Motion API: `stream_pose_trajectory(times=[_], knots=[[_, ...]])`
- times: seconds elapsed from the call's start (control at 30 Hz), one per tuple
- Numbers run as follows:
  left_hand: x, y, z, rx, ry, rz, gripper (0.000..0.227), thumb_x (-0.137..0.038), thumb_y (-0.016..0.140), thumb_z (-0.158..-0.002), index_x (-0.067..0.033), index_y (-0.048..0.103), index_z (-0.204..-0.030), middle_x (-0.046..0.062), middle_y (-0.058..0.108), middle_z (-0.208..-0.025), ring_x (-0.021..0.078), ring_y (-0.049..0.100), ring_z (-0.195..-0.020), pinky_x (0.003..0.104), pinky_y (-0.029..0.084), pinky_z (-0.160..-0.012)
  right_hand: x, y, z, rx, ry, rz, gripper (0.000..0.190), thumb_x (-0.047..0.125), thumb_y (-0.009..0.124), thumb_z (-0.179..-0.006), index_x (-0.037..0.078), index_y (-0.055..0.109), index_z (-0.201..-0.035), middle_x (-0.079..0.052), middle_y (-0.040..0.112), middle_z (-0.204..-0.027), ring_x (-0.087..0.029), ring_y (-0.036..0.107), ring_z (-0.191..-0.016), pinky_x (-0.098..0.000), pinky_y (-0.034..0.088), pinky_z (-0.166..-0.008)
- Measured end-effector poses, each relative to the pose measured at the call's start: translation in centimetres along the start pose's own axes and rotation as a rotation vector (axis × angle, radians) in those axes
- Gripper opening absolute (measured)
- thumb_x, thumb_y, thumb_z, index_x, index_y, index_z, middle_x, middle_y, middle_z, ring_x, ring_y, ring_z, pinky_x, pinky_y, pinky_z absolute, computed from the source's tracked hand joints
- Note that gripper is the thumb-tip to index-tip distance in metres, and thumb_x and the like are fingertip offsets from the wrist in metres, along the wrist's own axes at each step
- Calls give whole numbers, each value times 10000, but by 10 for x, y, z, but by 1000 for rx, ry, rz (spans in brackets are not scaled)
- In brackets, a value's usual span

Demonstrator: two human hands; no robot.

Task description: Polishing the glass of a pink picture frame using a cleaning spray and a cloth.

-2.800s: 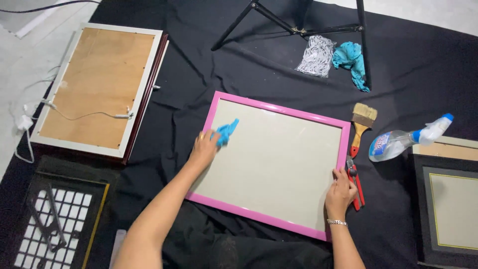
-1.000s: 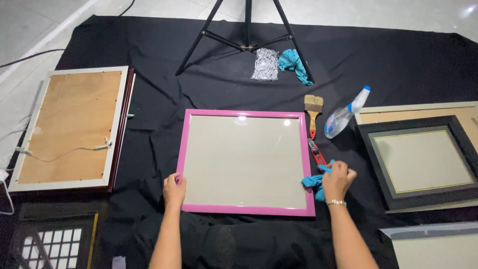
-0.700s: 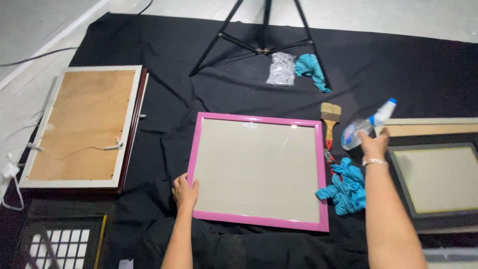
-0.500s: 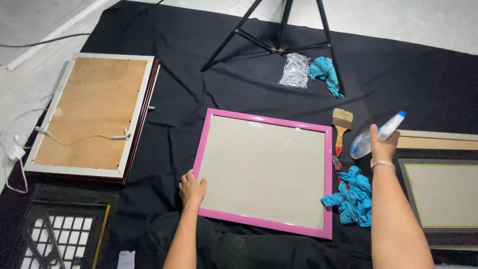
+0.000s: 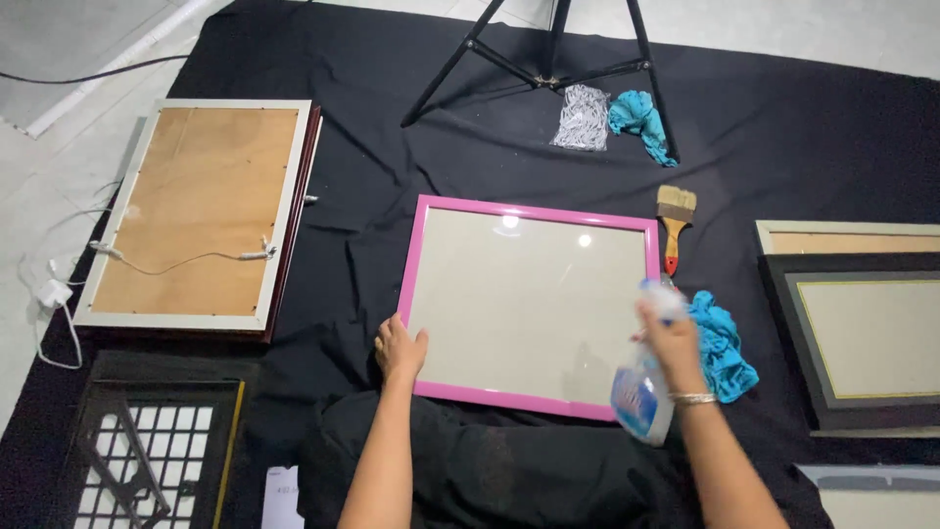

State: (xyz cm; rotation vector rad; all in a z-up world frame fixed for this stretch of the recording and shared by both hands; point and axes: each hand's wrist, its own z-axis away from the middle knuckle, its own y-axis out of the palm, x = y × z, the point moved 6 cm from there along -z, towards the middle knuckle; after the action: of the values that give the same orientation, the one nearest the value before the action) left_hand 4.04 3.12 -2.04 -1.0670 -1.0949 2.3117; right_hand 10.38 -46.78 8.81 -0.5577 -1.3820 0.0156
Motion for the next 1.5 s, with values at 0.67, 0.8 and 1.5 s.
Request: stream_pose_trajectory(times=[0.67, 0.8, 1.5], knots=[[-1, 3, 2, 41, 9, 3, 732, -481, 592, -903, -164, 378, -1526, 77, 334, -1592, 380, 392, -1394, 517, 412, -1090, 118, 124, 183, 404, -192, 387, 336, 435, 742, -870, 123, 680, -979, -151, 732, -752, -342, 757, -790, -438, 588, -709], [4, 3, -3, 49, 5, 24, 736, -489, 598, -907, -183, 377, -1539, 70, 356, -1587, 393, 399, -1405, 535, 406, -1103, 102, 118, 169, 369, -57, 329, 379, 450, 722, -904, 81, 685, -983, -132, 731, -699, -266, 762, -650, -368, 592, -661], [12, 1, -19, 10, -134, 69, 686, -500, 609, -907, -267, 402, -1518, 86, 393, -1547, 477, 364, -1424, 577, 334, -1134, -3, -111, -204, -404, -114, 441, 678, 559, 884, -917, 201, 569, -1399, -177, 712, -1156, -391, 665, -1101, -529, 542, -907]])
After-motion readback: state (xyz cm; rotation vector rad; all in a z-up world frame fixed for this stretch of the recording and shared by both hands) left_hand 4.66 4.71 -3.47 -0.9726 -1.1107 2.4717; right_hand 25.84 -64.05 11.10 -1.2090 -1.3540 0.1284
